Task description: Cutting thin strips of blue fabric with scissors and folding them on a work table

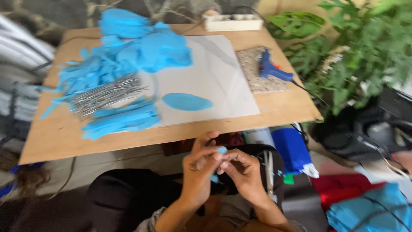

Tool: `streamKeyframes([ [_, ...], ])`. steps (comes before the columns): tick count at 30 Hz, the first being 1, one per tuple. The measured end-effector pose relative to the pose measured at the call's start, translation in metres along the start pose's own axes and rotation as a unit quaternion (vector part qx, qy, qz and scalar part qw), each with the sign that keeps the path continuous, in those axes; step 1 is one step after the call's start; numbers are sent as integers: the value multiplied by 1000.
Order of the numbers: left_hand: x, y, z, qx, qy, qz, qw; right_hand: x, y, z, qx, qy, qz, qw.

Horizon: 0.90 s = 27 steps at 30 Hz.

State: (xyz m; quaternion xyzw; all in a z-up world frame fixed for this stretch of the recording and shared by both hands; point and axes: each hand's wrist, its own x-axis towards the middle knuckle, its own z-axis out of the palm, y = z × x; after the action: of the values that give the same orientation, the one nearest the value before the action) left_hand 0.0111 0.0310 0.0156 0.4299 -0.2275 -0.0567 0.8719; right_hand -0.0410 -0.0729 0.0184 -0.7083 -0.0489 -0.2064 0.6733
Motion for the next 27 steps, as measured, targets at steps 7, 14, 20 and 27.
streamKeyframes([
  [7,24,41,-36,4,72,121,990,56,-8,63,7,-148,-73,986],
  [14,45,52,-91,-44,176,193,964,88,25,105,-1,-154,-45,987],
  [20,53,67,-148,47,280,269,920,123,19,130,-3,-223,31,974],
  [27,63,81,-187,311,360,270,837,168,14,139,-183,-186,-36,965],
])
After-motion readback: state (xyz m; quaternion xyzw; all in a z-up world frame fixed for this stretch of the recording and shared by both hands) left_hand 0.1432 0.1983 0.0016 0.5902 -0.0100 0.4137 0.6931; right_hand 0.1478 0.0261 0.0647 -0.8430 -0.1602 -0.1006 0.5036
